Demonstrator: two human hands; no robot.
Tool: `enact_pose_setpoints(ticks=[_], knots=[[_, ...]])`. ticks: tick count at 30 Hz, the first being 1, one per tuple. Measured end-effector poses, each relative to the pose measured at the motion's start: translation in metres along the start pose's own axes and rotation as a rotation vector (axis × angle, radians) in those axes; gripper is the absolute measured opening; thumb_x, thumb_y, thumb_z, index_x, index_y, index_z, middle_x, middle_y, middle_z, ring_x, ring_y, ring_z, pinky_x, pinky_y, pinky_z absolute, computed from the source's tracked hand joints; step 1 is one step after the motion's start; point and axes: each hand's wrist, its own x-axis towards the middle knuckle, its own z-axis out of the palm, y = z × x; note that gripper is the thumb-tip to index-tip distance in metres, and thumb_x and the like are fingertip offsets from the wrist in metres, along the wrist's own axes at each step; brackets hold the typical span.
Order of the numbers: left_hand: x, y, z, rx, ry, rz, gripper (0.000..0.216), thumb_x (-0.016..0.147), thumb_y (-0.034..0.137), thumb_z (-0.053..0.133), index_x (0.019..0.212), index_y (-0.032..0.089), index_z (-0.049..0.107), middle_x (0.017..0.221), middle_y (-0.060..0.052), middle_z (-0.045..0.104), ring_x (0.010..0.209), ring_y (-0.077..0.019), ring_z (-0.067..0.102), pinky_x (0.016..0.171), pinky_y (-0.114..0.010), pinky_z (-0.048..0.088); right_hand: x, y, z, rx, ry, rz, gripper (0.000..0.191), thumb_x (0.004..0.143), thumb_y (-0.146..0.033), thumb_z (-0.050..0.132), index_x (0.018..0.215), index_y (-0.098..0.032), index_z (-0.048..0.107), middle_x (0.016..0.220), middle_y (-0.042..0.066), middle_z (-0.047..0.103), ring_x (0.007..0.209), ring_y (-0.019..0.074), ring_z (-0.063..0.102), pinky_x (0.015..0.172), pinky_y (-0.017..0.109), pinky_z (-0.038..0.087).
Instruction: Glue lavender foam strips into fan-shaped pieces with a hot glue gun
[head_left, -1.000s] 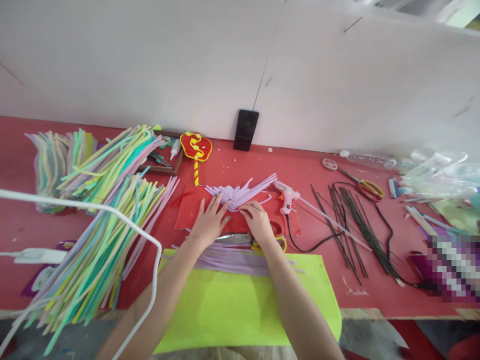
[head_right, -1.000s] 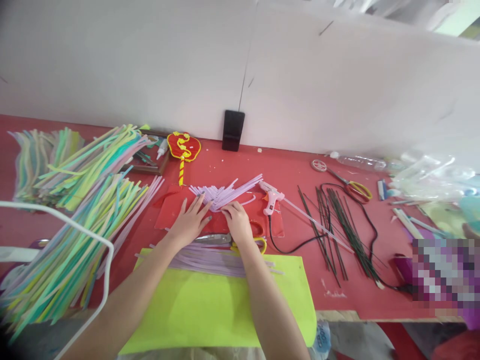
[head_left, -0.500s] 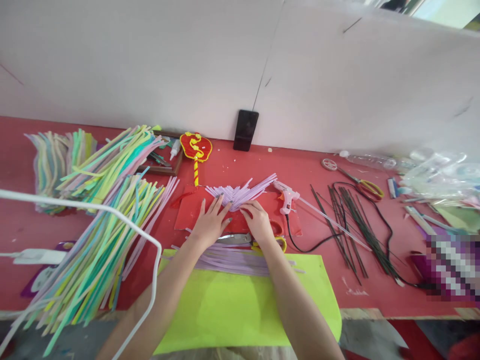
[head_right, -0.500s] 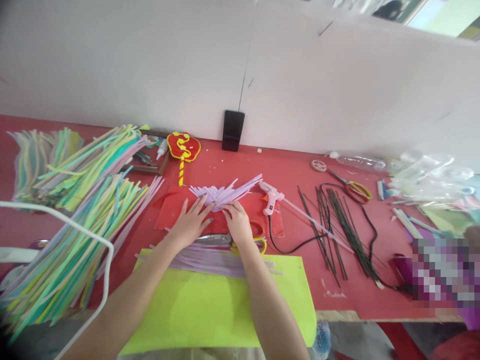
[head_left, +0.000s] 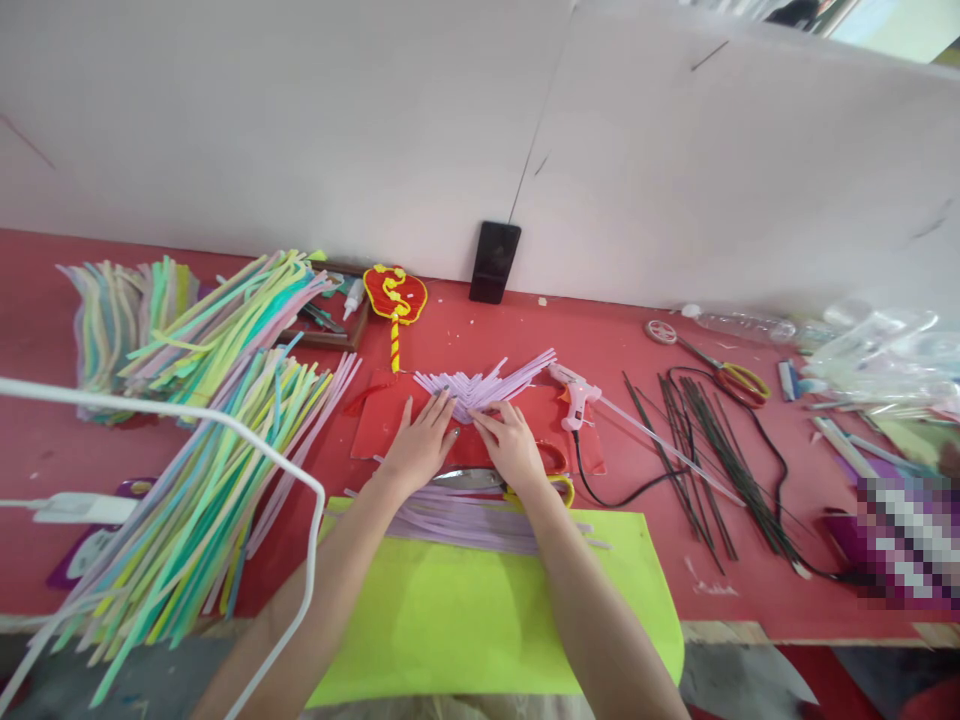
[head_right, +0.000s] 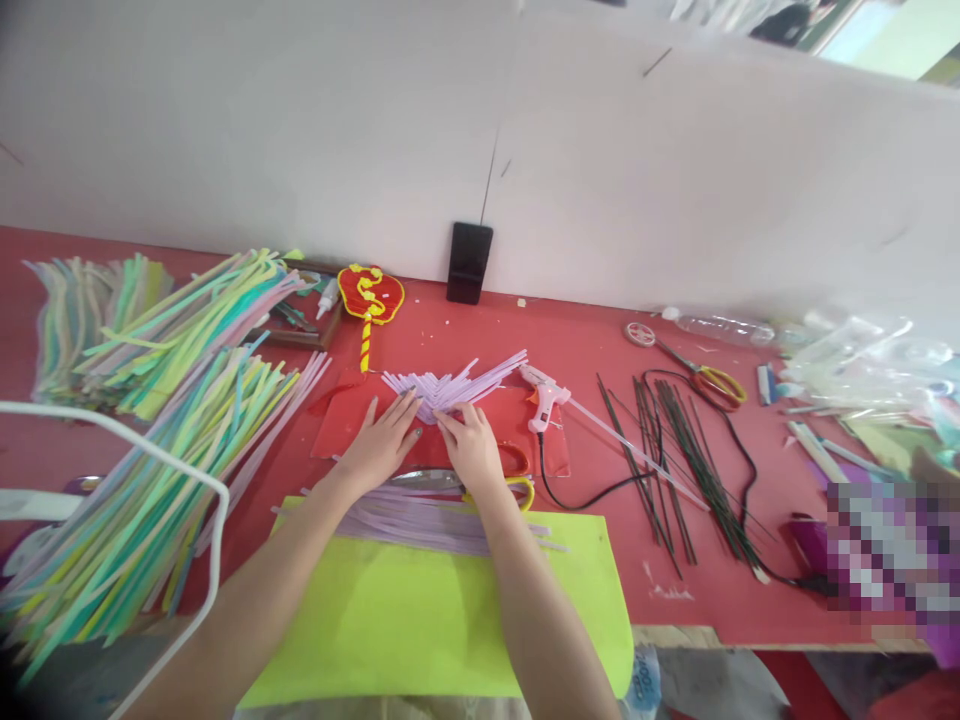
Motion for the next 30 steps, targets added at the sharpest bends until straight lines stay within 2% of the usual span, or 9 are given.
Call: enact_pose_setpoints(ticks=[4, 10, 16, 20, 24, 26, 28, 30], knots=[[0.001, -0.001, 0.003, -0.016, 0.037, -0.023, 0.051, 0.095, 0.028, 0.027, 0.145, 0.016, 0.029, 0.152, -0.011, 0.028, 0.141, -0.0227, 0.027, 0.114, -0.056, 0.019, 0.0, 0.001, 0.001, 0.005, 0.004, 0.002, 0.033, 0.093, -0.023, 0.043, 0.115, -0.028, 0.067, 0.105, 0.009, 0.058, 0.096, 0.0222, 0.053, 0.09, 0.039, 0.049], [-0.001, 0.003, 0.001, 0.034, 0.073, -0.125, 0.052, 0.094, 0.031, 0.031, 0.142, 0.012, 0.033, 0.153, -0.016, 0.024, 0.141, -0.0272, 0.024, 0.113, -0.056, 0.021, 0.001, 0.0, 0.001, 0.003, 0.016, 0.011, 0.032, 0.093, -0.023, 0.044, 0.112, -0.025, 0.068, 0.107, 0.01, 0.055, 0.099, 0.0215, 0.054, 0.093, 0.037, 0.048], [-0.009, 0.014, 0.002, 0.035, 0.201, -0.214, 0.054, 0.093, 0.031, 0.031, 0.141, 0.007, 0.031, 0.152, -0.023, 0.022, 0.14, -0.0317, 0.027, 0.111, -0.055, 0.025, 0.001, 0.001, 0.002, 0.019, 0.018, 0.014, 0.032, 0.093, -0.023, 0.042, 0.112, -0.027, 0.068, 0.106, 0.01, 0.055, 0.1, 0.0219, 0.053, 0.092, 0.038, 0.048], [-0.015, 0.021, 0.005, 0.013, 0.257, -0.25, 0.049, 0.091, 0.024, 0.036, 0.137, 0.007, 0.037, 0.145, -0.024, 0.036, 0.134, -0.0334, 0.038, 0.105, -0.05, 0.036, 0.001, 0.001, 0.002, 0.023, 0.012, 0.026, 0.032, 0.093, -0.024, 0.042, 0.111, -0.026, 0.069, 0.106, 0.01, 0.055, 0.098, 0.0222, 0.053, 0.09, 0.038, 0.049], [-0.014, 0.019, 0.004, -0.033, 0.271, -0.25, 0.039, 0.089, 0.013, 0.035, 0.125, 0.011, 0.049, 0.117, -0.018, 0.058, 0.111, -0.0276, 0.057, 0.092, -0.041, 0.048, 0.001, 0.001, 0.001, 0.022, 0.008, 0.032, 0.033, 0.094, -0.024, 0.041, 0.111, -0.028, 0.069, 0.106, 0.009, 0.055, 0.097, 0.0218, 0.053, 0.09, 0.037, 0.049], [-0.012, 0.016, 0.004, -0.071, 0.318, -0.256, 0.036, 0.088, 0.012, 0.036, 0.122, 0.013, 0.05, 0.111, -0.015, 0.058, 0.107, -0.0257, 0.058, 0.089, -0.039, 0.05, 0.001, 0.001, 0.002, 0.022, 0.003, 0.031, 0.033, 0.094, -0.025, 0.041, 0.111, -0.027, 0.069, 0.105, 0.009, 0.055, 0.097, 0.022, 0.053, 0.09, 0.037, 0.049], [-0.01, 0.013, 0.005, -0.115, 0.363, -0.256, 0.035, 0.089, 0.012, 0.037, 0.121, 0.012, 0.049, 0.113, -0.015, 0.056, 0.107, -0.0241, 0.058, 0.089, -0.037, 0.05, 0.001, 0.002, 0.002, 0.021, -0.003, 0.027, 0.033, 0.094, -0.025, 0.041, 0.112, -0.027, 0.069, 0.105, 0.01, 0.055, 0.097, 0.0221, 0.053, 0.09, 0.037, 0.049], [-0.009, 0.011, 0.006, -0.146, 0.355, -0.245, 0.034, 0.088, 0.01, 0.037, 0.12, 0.012, 0.049, 0.115, -0.015, 0.055, 0.106, -0.0233, 0.058, 0.088, -0.036, 0.051, 0.001, 0.003, 0.002, 0.024, 0.0, 0.024, 0.033, 0.093, -0.025, 0.042, 0.112, -0.028, 0.068, 0.105, 0.009, 0.055, 0.096, 0.0219, 0.053, 0.09, 0.037, 0.049]])
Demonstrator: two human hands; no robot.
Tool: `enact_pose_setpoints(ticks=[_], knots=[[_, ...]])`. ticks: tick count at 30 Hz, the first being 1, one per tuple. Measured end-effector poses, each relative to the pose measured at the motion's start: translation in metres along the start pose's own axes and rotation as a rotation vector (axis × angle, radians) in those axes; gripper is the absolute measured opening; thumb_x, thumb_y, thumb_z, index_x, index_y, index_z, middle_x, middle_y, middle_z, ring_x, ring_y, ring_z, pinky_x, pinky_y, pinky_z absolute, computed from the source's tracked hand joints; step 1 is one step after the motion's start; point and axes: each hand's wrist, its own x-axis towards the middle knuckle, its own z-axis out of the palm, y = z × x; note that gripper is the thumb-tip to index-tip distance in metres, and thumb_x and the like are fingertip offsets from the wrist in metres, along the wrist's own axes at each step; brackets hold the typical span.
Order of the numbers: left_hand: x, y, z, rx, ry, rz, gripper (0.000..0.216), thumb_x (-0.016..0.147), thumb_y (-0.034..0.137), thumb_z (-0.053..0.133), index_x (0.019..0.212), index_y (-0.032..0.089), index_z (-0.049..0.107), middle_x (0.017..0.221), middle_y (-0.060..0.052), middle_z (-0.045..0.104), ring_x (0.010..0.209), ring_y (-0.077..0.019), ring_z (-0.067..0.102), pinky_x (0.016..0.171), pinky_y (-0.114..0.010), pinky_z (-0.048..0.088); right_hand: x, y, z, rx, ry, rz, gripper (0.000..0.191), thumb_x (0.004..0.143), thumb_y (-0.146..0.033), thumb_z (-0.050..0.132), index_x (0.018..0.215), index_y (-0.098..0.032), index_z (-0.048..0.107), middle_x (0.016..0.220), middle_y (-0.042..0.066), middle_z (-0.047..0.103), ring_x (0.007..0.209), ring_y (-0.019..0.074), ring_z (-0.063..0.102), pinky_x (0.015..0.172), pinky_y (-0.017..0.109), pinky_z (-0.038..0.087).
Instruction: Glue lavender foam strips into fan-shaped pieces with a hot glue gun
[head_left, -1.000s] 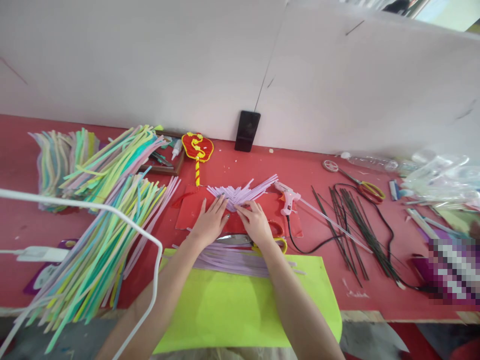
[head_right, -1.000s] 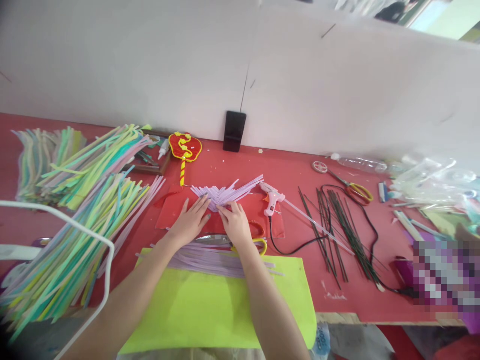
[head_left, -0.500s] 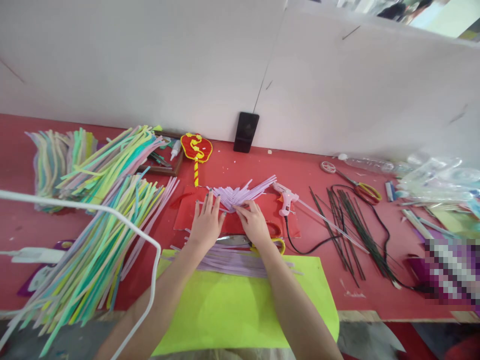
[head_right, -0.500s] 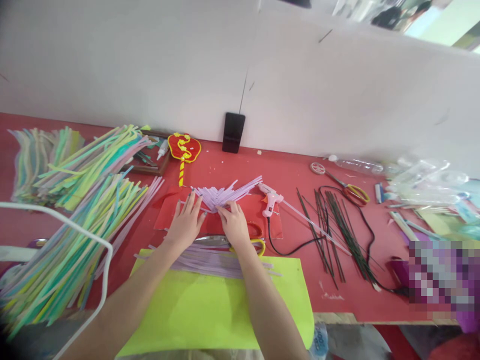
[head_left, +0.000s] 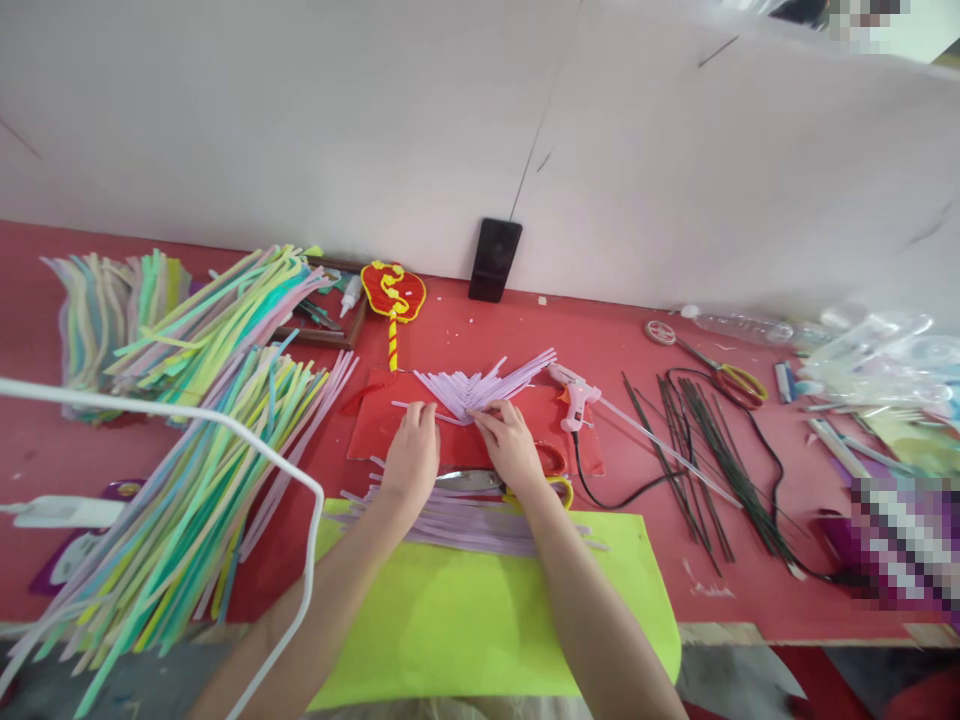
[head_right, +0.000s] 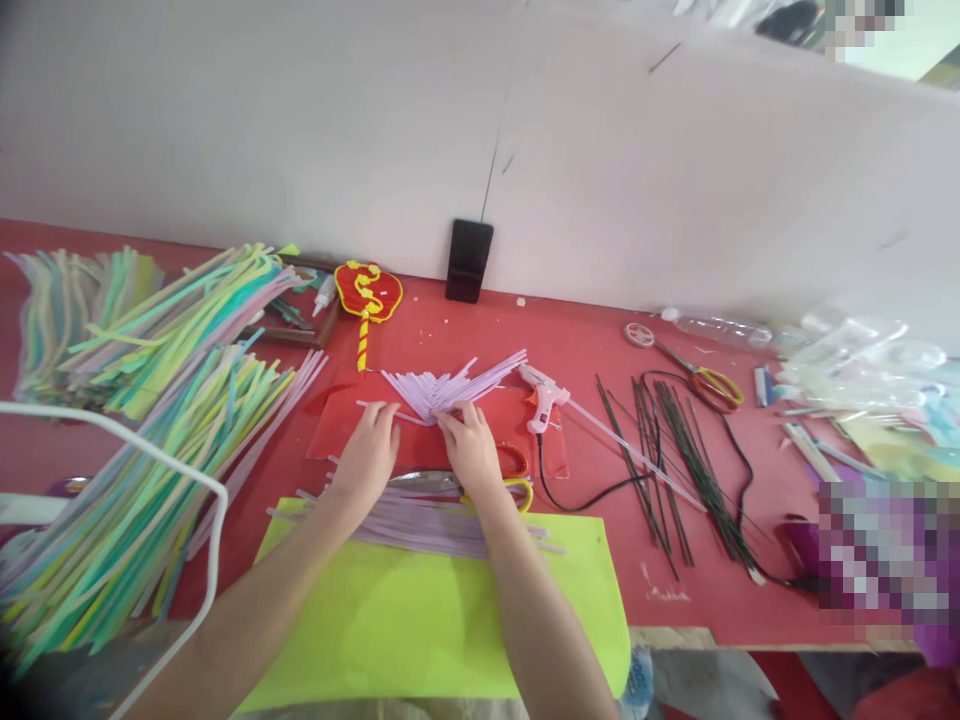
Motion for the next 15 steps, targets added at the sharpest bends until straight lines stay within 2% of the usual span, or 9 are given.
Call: enact_pose_setpoints(ticks=[5, 10, 15], knots=[[0.0033, -0.0007, -0.0046, 0.041, -0.079, 0.067, 0.027, 0.087, 0.012, 0.043, 0.111, 0.016, 0.057, 0.111, -0.012, 0.056, 0.1, -0.0233, 0.059, 0.086, -0.036, 0.05, -0.0007, -0.0001, -0.001, 0.027, 0.009, -0.006, 0.031, 0.093, -0.023, 0.043, 0.111, -0.027, 0.068, 0.104, 0.009, 0.056, 0.094, 0.0214, 0.053, 0.089, 0.037, 0.049], [0.0056, -0.0003, -0.0058, -0.019, -0.113, 0.154, 0.019, 0.087, 0.015, 0.049, 0.1, 0.019, 0.063, 0.099, -0.007, 0.054, 0.091, -0.0193, 0.058, 0.084, -0.031, 0.049, -0.0016, -0.0019, -0.0035, 0.063, 0.027, 0.004, 0.03, 0.09, -0.02, 0.047, 0.115, -0.024, 0.063, 0.104, 0.009, 0.057, 0.099, 0.0215, 0.054, 0.092, 0.037, 0.048], [0.0071, 0.0033, -0.0033, -0.003, -0.171, 0.153, 0.016, 0.089, 0.02, 0.05, 0.098, 0.019, 0.063, 0.089, -0.005, 0.055, 0.086, -0.0199, 0.058, 0.077, -0.03, 0.048, -0.0013, -0.0031, -0.0042, 0.086, 0.043, -0.001, 0.021, 0.089, -0.019, 0.049, 0.096, -0.023, 0.069, 0.101, 0.008, 0.059, 0.096, 0.0209, 0.056, 0.089, 0.036, 0.048]])
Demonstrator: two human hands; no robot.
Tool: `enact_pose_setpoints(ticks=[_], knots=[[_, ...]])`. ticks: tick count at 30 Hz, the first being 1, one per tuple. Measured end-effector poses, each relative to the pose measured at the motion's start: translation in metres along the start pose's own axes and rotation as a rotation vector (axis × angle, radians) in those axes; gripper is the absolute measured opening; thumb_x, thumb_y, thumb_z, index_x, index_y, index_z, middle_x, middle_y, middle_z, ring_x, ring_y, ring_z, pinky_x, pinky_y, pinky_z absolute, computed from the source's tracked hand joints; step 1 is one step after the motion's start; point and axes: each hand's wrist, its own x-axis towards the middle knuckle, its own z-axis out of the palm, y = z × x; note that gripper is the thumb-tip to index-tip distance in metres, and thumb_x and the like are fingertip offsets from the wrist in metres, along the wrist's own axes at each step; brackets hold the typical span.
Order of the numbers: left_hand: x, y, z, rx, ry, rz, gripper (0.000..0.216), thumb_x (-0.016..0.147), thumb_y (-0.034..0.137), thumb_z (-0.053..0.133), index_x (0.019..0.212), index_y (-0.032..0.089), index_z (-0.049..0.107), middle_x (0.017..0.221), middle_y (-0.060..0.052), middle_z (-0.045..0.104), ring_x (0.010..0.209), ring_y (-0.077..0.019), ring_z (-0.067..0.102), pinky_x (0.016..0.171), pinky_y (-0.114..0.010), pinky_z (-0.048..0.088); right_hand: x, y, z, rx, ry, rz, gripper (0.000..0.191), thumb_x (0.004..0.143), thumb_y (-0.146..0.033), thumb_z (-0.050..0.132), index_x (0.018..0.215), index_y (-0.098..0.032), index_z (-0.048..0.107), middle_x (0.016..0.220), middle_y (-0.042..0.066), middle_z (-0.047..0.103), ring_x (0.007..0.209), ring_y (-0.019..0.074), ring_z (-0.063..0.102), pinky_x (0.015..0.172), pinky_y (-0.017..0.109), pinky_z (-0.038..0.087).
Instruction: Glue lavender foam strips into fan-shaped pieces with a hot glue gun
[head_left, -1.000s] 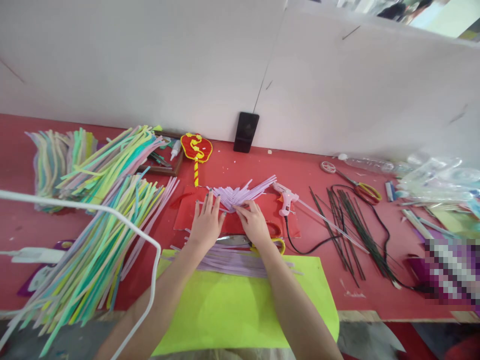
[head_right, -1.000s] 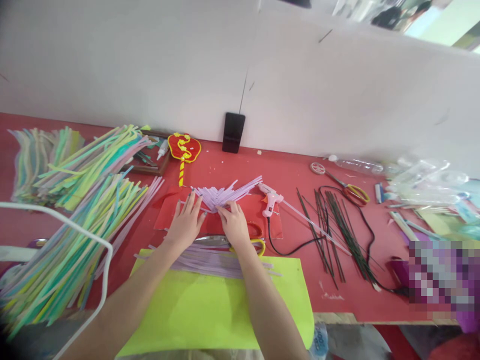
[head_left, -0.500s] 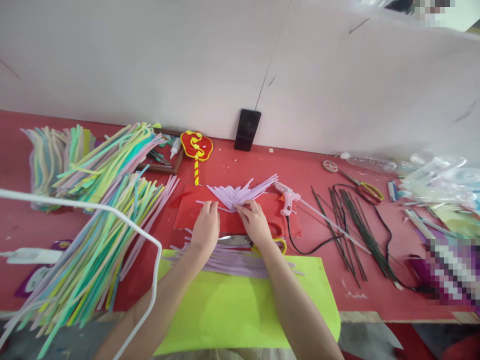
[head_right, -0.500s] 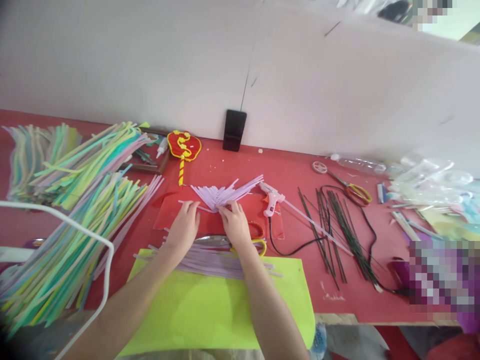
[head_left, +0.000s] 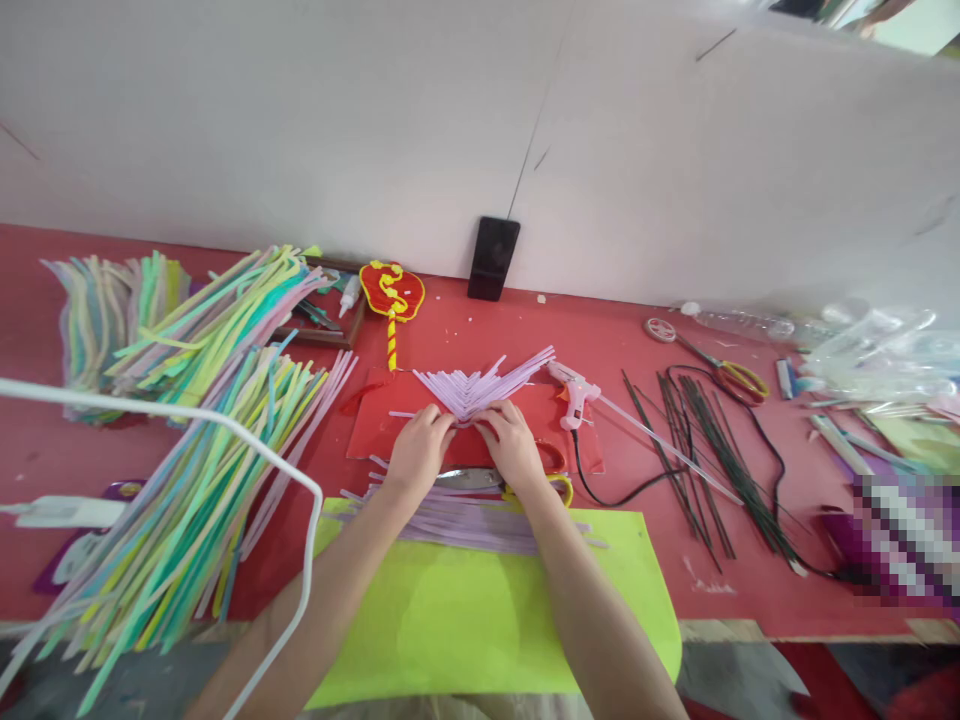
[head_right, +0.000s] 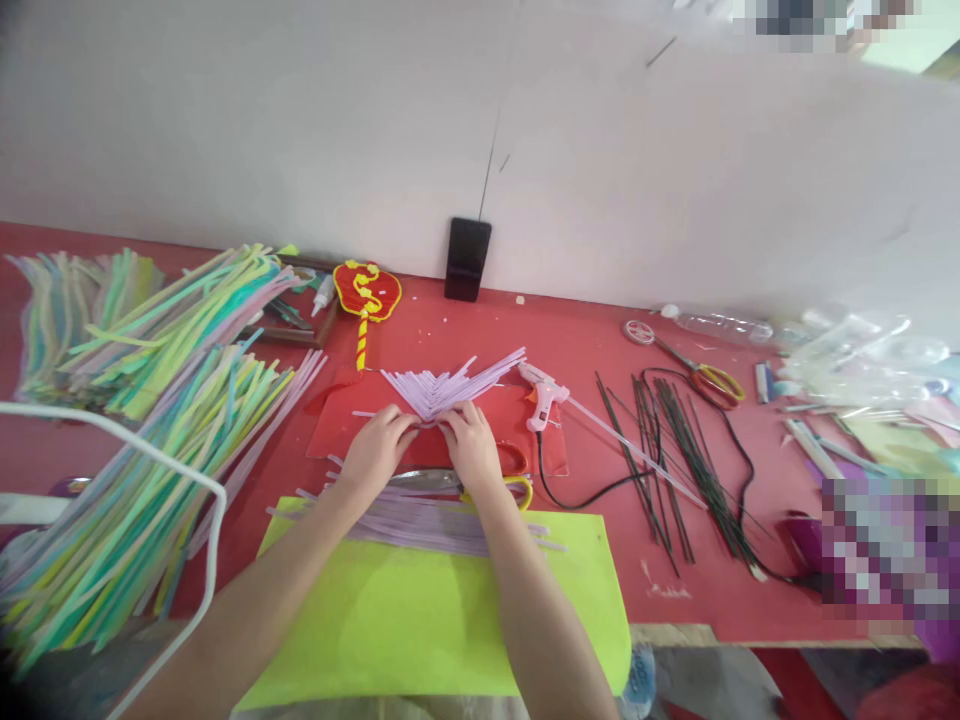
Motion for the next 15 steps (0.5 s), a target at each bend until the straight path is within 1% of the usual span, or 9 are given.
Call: enact_pose_setpoints(ticks=[3, 7, 12, 14, 15], knots=[[0.0026, 0.0003, 0.0021, -0.034, -0.016, -0.005, 0.013, 0.088, 0.018, 0.05, 0.097, 0.017, 0.061, 0.089, -0.006, 0.057, 0.087, -0.0199, 0.058, 0.077, -0.029, 0.047, 0.0002, -0.0003, -0.001, -0.024, -0.002, -0.015, 0.019, 0.088, -0.018, 0.052, 0.094, -0.022, 0.07, 0.101, 0.009, 0.059, 0.096, 0.0213, 0.055, 0.088, 0.036, 0.048], [0.005, -0.0028, 0.0046, -0.104, -0.016, 0.019, 0.007, 0.088, 0.015, 0.051, 0.087, 0.016, 0.058, 0.087, -0.005, 0.058, 0.085, -0.0194, 0.058, 0.076, -0.029, 0.046, 0.0005, -0.0003, -0.0043, -0.086, -0.041, -0.036, 0.017, 0.086, -0.02, 0.057, 0.093, -0.023, 0.072, 0.104, 0.008, 0.059, 0.093, 0.0218, 0.052, 0.087, 0.037, 0.046], [0.0035, -0.0069, 0.0046, -0.186, -0.002, 0.112, 0.008, 0.087, 0.014, 0.051, 0.084, 0.017, 0.058, 0.085, -0.004, 0.058, 0.08, -0.0174, 0.057, 0.073, -0.028, 0.046, -0.0008, 0.0051, -0.0043, -0.084, -0.09, -0.052, 0.015, 0.083, -0.019, 0.061, 0.091, -0.026, 0.072, 0.106, 0.006, 0.06, 0.091, 0.0204, 0.052, 0.084, 0.036, 0.043], [0.0022, -0.0058, 0.0029, -0.22, 0.02, 0.155, 0.009, 0.088, 0.014, 0.051, 0.085, 0.017, 0.058, 0.085, -0.004, 0.058, 0.079, -0.0169, 0.057, 0.074, -0.029, 0.047, -0.0013, 0.0081, -0.0039, -0.066, -0.08, -0.06, 0.013, 0.083, -0.02, 0.063, 0.088, -0.026, 0.072, 0.104, 0.005, 0.062, 0.092, 0.0198, 0.052, 0.083, 0.035, 0.042], [0.0016, -0.0046, 0.0016, -0.247, 0.05, 0.164, 0.009, 0.088, 0.015, 0.05, 0.087, 0.018, 0.059, 0.086, -0.004, 0.058, 0.08, -0.0167, 0.058, 0.075, -0.029, 0.047, -0.0013, 0.009, -0.0044, -0.052, -0.057, -0.063, 0.011, 0.083, -0.02, 0.063, 0.086, -0.026, 0.072, 0.102, 0.004, 0.063, 0.091, 0.0192, 0.053, 0.082, 0.035, 0.041]])
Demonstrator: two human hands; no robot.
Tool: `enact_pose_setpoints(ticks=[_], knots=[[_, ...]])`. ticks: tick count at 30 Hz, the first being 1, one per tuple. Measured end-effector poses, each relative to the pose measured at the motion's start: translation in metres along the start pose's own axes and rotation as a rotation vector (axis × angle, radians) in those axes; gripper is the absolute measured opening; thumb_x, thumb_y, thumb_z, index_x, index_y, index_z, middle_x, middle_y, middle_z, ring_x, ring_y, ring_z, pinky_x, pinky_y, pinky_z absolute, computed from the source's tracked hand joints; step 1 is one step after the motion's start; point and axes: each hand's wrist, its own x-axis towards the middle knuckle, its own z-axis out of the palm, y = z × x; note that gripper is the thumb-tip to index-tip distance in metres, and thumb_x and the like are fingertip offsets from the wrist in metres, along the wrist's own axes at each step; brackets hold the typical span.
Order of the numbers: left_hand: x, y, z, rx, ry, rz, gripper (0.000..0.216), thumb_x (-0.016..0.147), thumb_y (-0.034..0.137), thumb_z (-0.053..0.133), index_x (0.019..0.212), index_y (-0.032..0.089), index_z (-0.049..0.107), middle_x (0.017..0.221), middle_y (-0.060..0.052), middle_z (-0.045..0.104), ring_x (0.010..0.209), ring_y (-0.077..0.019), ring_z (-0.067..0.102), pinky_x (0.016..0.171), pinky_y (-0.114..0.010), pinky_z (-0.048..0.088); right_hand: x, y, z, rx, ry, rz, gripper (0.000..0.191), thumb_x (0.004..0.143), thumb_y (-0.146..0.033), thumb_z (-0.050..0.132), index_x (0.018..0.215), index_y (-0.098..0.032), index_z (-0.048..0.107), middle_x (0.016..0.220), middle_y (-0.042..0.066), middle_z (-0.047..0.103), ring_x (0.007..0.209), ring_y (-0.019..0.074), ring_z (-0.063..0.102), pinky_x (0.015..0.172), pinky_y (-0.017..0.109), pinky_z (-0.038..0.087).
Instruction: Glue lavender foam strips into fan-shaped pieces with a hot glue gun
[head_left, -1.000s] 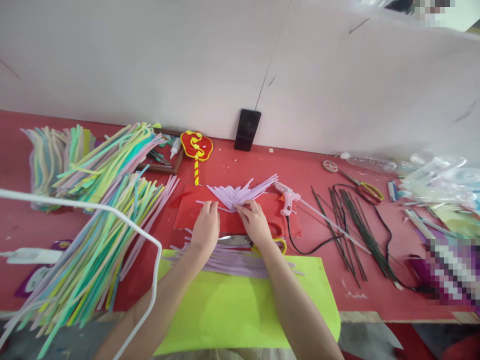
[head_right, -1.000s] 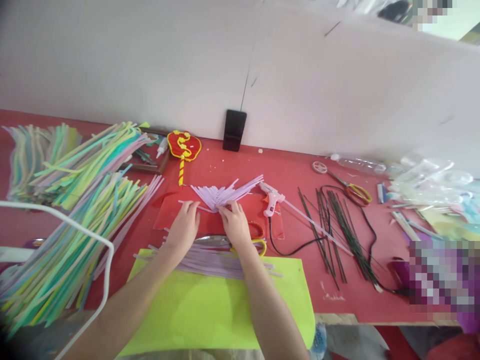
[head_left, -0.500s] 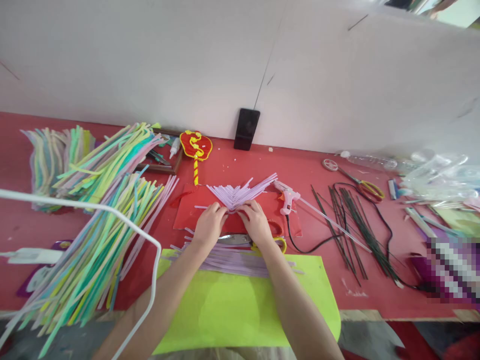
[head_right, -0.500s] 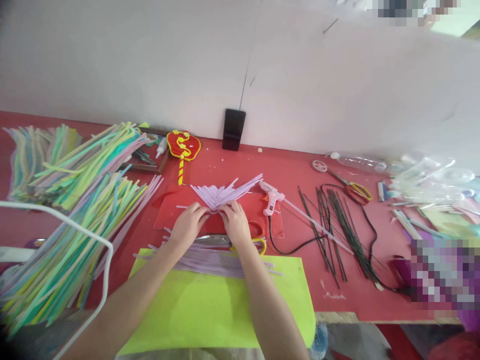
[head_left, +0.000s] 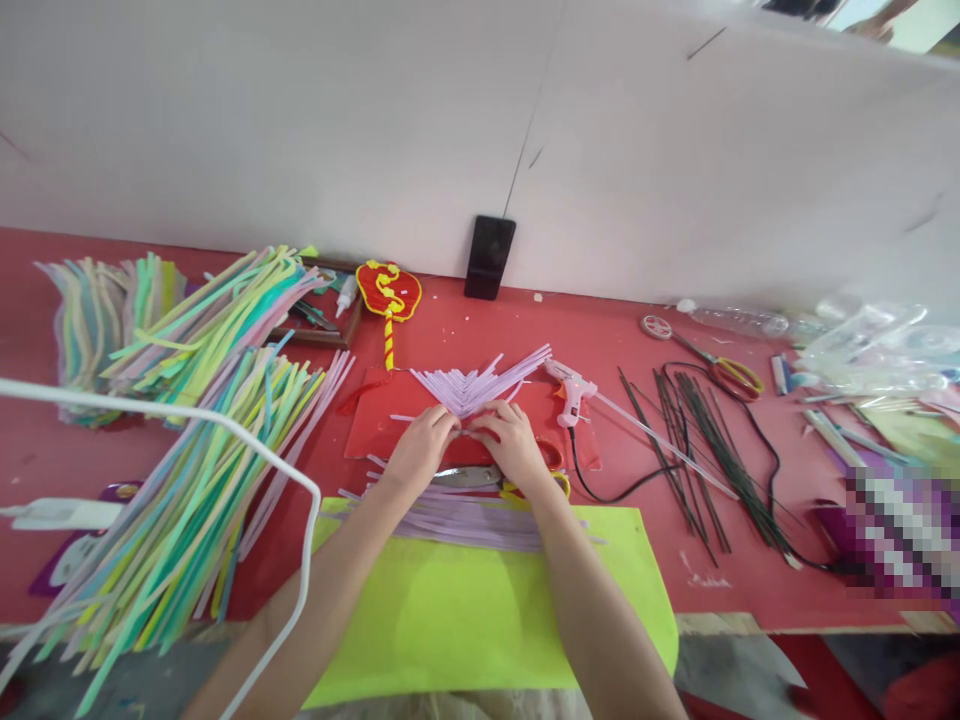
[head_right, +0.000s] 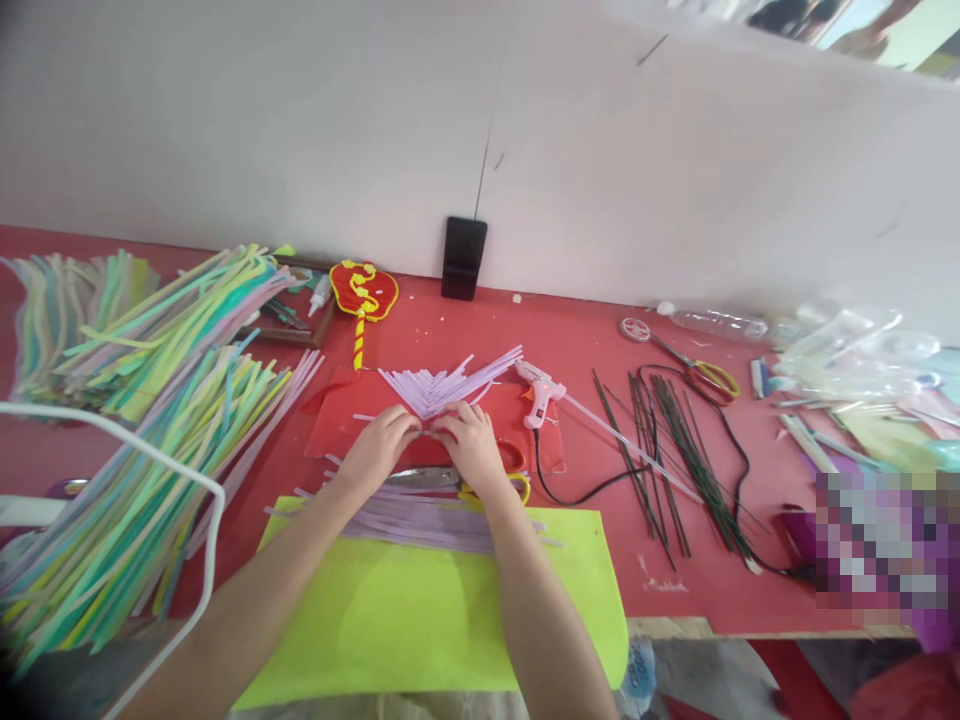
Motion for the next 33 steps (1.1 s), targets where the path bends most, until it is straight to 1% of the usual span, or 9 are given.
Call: enact_pose_setpoints(ticks=[3, 5, 6, 8, 10, 13, 20, 27, 33], knots=[[-0.001, 0.006, -0.003, -0.143, 0.191, -0.051, 0.01, 0.088, 0.017, 0.05, 0.091, 0.018, 0.059, 0.09, -0.005, 0.061, 0.085, -0.0164, 0.059, 0.08, -0.03, 0.048, 0.0, -0.001, -0.005, 0.029, 0.156, 0.015, 0.01, 0.084, -0.022, 0.063, 0.082, -0.026, 0.072, 0.09, 0.002, 0.066, 0.083, 0.017, 0.053, 0.081, 0.034, 0.039], [0.0, 0.011, -0.004, -0.301, 0.296, -0.156, 0.009, 0.086, 0.021, 0.053, 0.09, 0.018, 0.061, 0.089, -0.005, 0.064, 0.085, -0.016, 0.061, 0.081, -0.03, 0.048, 0.0, -0.004, -0.009, 0.037, 0.286, 0.021, 0.011, 0.084, -0.023, 0.063, 0.08, -0.026, 0.073, 0.085, 0.001, 0.066, 0.078, 0.0161, 0.052, 0.079, 0.033, 0.038], [0.0, 0.013, -0.004, -0.405, 0.311, -0.223, 0.009, 0.084, 0.024, 0.056, 0.088, 0.018, 0.061, 0.087, -0.005, 0.065, 0.082, -0.016, 0.062, 0.08, -0.03, 0.049, -0.001, -0.007, -0.011, 0.039, 0.331, 0.014, 0.011, 0.084, -0.023, 0.063, 0.08, -0.026, 0.073, 0.084, 0.001, 0.066, 0.077, 0.0159, 0.052, 0.077, 0.033, 0.038], [0.002, 0.016, -0.002, -0.654, 0.263, -0.354, 0.016, 0.078, 0.031, 0.063, 0.085, 0.017, 0.063, 0.084, -0.005, 0.068, 0.079, -0.0169, 0.064, 0.077, -0.03, 0.051, -0.001, -0.012, -0.012, 0.037, 0.365, -0.014, 0.012, 0.085, -0.024, 0.063, 0.08, -0.027, 0.073, 0.084, 0.001, 0.067, 0.077, 0.0157, 0.053, 0.076, 0.033, 0.037], [0.004, 0.017, 0.001, -0.888, 0.2, -0.452, 0.027, 0.071, 0.038, 0.069, 0.084, 0.015, 0.063, 0.082, -0.005, 0.07, 0.077, -0.0182, 0.066, 0.076, -0.032, 0.052, -0.002, -0.016, -0.012, 0.03, 0.351, -0.049, 0.013, 0.085, -0.022, 0.063, 0.08, -0.027, 0.073, 0.084, 0.0, 0.067, 0.077, 0.0155, 0.053, 0.075, 0.033, 0.037], [0.006, 0.017, 0.005, -1.056, 0.17, -0.525, 0.037, 0.064, 0.045, 0.074, 0.08, 0.014, 0.064, 0.076, -0.005, 0.07, 0.072, -0.0182, 0.065, 0.074, -0.033, 0.052, -0.002, -0.02, -0.01, 0.025, 0.327, -0.094, 0.015, 0.085, -0.02, 0.061, 0.078, -0.026, 0.072, 0.084, 0.0, 0.068, 0.076, 0.015, 0.053, 0.073, 0.032, 0.037], [0.008, 0.012, 0.003, -1.163, 0.079, -0.59, 0.039, 0.055, 0.047, 0.079, 0.073, 0.014, 0.066, 0.066, -0.002, 0.069, 0.063, -0.0158, 0.064, 0.071, -0.032, 0.054, -0.003, -0.023, -0.013, 0.128, 0.307, -0.159, 0.018, 0.089, -0.019, 0.055, 0.084, -0.025, 0.072, 0.088, 0.003, 0.069, 0.077, 0.0151, 0.059, 0.072, 0.032, 0.045], [0.01, 0.004, -0.009, -1.171, -0.109, -0.626, 0.037, 0.05, 0.044, 0.082, 0.062, 0.014, 0.063, 0.059, -0.001, 0.068, 0.058, -0.0143, 0.064, 0.067, -0.03, 0.055, -0.004, -0.029, -0.018, 0.249, 0.266, -0.213, 0.019, 0.09, -0.019, 0.053, 0.091, -0.025, 0.071, 0.091, 0.004, 0.069, 0.086, 0.0159, 0.062, 0.078, 0.031, 0.051], [0.009, 0.003, -0.014, -1.224, -0.299, -0.634, 0.037, 0.05, 0.041, 0.083, 0.068, 0.014, 0.065, 0.064, -0.002, 0.071, 0.063, -0.016, 0.067, 0.07, -0.032, 0.055, -0.006, -0.029, -0.018, 0.25, 0.191, -0.201, 0.022, 0.092, -0.022, 0.05, 0.09, -0.025, 0.071, 0.094, 0.005, 0.068, 0.088, 0.0157, 0.062, 0.08, 0.032, 0.052]])
